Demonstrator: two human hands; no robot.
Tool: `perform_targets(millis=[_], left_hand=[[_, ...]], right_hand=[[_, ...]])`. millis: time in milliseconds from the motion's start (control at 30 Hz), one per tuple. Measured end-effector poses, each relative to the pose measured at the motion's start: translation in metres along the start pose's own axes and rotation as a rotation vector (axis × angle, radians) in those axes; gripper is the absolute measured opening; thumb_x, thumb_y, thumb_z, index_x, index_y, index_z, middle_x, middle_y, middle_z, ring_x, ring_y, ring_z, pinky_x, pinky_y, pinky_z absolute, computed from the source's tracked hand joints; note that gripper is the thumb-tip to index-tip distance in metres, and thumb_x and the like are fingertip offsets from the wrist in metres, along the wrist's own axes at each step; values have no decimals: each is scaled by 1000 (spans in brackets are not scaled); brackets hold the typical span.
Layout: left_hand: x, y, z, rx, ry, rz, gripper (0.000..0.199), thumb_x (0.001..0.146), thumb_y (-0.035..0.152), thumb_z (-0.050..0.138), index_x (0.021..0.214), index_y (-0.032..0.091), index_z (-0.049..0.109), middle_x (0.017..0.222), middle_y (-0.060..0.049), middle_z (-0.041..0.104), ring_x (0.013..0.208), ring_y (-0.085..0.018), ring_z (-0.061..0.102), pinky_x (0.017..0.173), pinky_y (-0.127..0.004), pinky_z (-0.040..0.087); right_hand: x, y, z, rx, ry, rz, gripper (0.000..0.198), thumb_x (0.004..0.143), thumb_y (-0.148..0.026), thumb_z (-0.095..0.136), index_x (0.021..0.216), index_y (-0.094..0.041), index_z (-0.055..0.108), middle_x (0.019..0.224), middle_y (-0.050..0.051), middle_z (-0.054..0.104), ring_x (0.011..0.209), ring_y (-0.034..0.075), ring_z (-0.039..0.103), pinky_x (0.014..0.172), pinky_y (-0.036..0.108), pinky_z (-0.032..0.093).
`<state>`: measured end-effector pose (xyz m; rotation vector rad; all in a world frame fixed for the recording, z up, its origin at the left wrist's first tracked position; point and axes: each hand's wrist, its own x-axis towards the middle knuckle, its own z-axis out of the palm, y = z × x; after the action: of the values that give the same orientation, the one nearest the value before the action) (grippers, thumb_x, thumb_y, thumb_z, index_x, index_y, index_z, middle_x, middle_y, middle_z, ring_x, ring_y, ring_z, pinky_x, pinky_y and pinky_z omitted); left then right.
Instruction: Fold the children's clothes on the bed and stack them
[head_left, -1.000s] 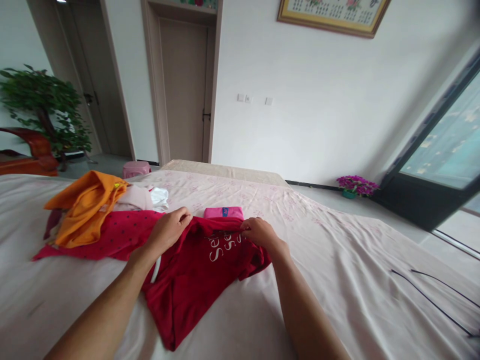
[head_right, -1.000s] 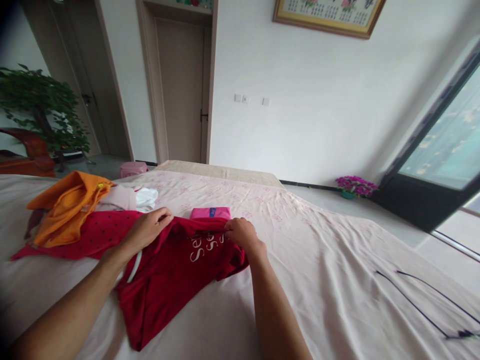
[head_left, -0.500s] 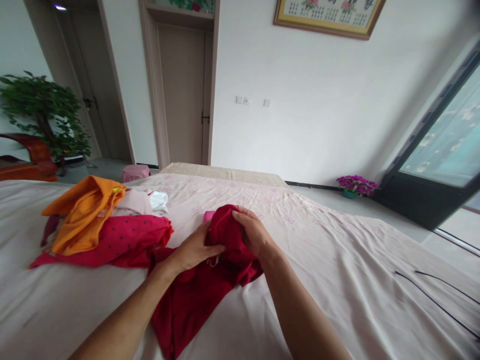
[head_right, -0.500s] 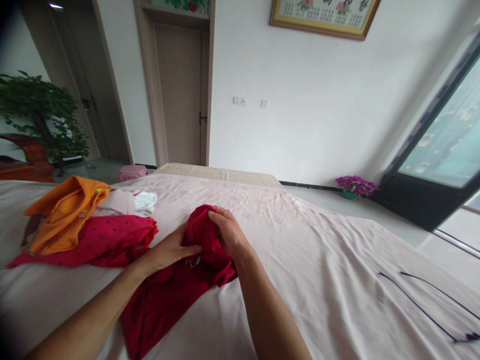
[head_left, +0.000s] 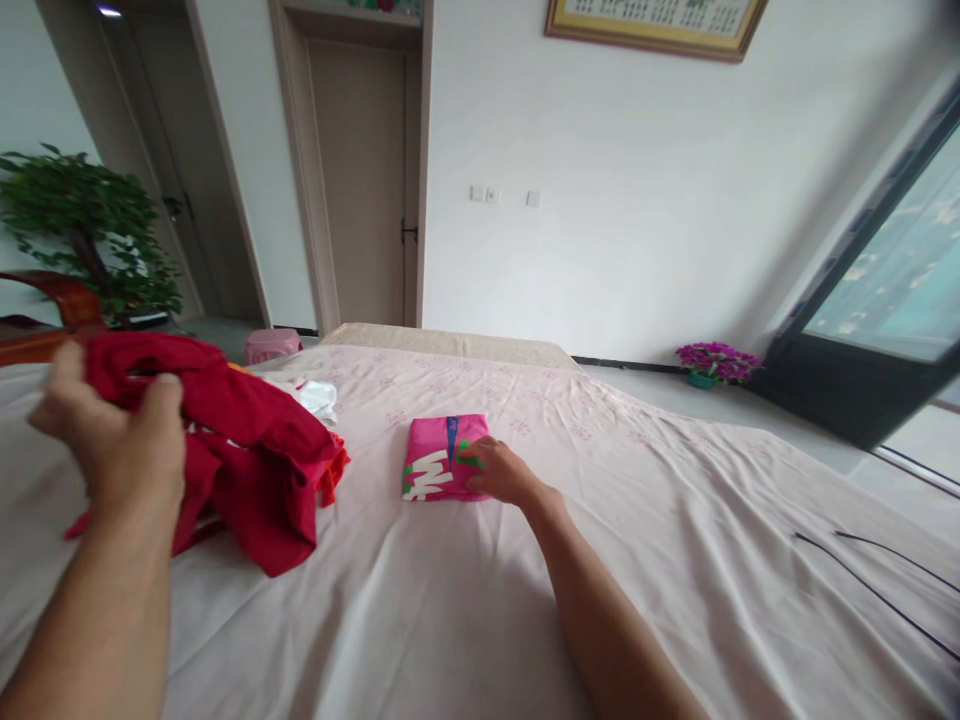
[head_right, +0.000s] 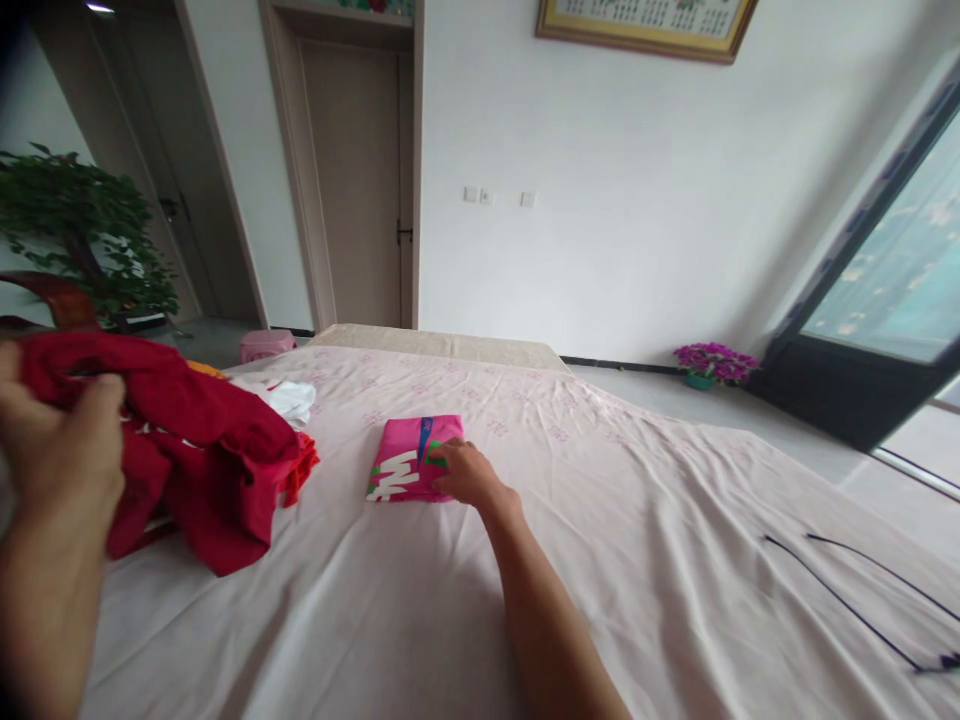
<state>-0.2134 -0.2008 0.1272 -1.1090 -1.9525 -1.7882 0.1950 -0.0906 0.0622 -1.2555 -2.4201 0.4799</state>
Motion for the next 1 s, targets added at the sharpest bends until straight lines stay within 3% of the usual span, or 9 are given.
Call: perform_targets(millis=[100, 200, 367, 467, 567, 733, 800, 900, 1000], left_hand=[[-24, -40, 29, 295, -147, -83, 69, 71, 52, 68, 132, 26, 51, 149, -19, 38, 135, -57, 29, 102, -81, 23], [-44, -52, 48, 393, -150, -50, 65, 77, 55, 62, 130, 19, 53, 156, -19, 24, 135, -62, 21, 98, -83, 20], [-58, -5, 49, 328, 99, 239, 57, 86, 36, 60, 139, 22, 47, 160, -13, 14, 143, -49, 16, 111, -71, 15], [-74, 24, 63, 213, -61, 444, 38, 88, 25, 55, 126, 21, 60, 151, -12, 38, 139, -34, 36, 114, -55, 30], [-98, 30, 88, 56, -386, 560, 30, 90, 17, 44, 109, 21, 67, 124, -8, 63, 122, -23, 55, 108, -41, 42], [-126, 19, 109, -91, -599, 416, 30, 88, 19, 43, 107, 20, 67, 111, -7, 69, 106, -21, 64, 98, -37, 48], [-133, 22, 110, -152, -627, 248, 28, 89, 28, 47, 107, 20, 66, 109, -7, 70, 101, -22, 66, 93, -36, 51], [-148, 35, 112, -317, -764, 21, 36, 89, 43, 52, 113, 19, 63, 111, -9, 70, 97, -22, 68, 86, -35, 54], [-169, 48, 118, -431, -876, 5, 60, 80, 46, 64, 132, 19, 52, 131, -13, 59, 104, -24, 66, 86, -37, 54]], right_hand=[[-3, -9, 1, -170, 21, -13, 34, 75, -24, 67, 108, -30, 73, 113, 3, 67, 106, 22, 58, 91, 30, 40], [-4, -11, -1, -187, -12, -35, 31, 77, -29, 68, 108, -30, 72, 113, 3, 66, 107, 21, 57, 90, 29, 40], [-5, -14, 6, -210, 30, -60, 26, 77, -31, 69, 102, -27, 71, 110, 4, 65, 105, 21, 56, 86, 28, 40], [-3, -19, 19, -185, 137, -14, 11, 82, -25, 60, 91, -22, 67, 100, 5, 66, 96, 19, 58, 81, 27, 40], [4, -20, 23, 106, 318, 132, 8, 82, -24, 57, 88, -21, 62, 85, 3, 66, 80, 17, 59, 72, 26, 41], [20, 1, -2, 1251, 741, 515, 16, 83, -32, 57, 72, -22, 50, 56, -6, 55, 49, 10, 51, 50, 21, 41], [20, 11, -10, 1499, 750, 619, 16, 82, -27, 58, 71, -22, 48, 53, -7, 55, 45, 9, 51, 48, 21, 44], [16, 16, -9, 1569, 629, 710, 11, 82, -17, 54, 72, -21, 51, 54, -4, 59, 46, 11, 55, 48, 23, 49], [13, 9, -2, 1607, 478, 716, 9, 79, -11, 55, 73, -18, 55, 57, 0, 63, 49, 12, 59, 50, 24, 53]])
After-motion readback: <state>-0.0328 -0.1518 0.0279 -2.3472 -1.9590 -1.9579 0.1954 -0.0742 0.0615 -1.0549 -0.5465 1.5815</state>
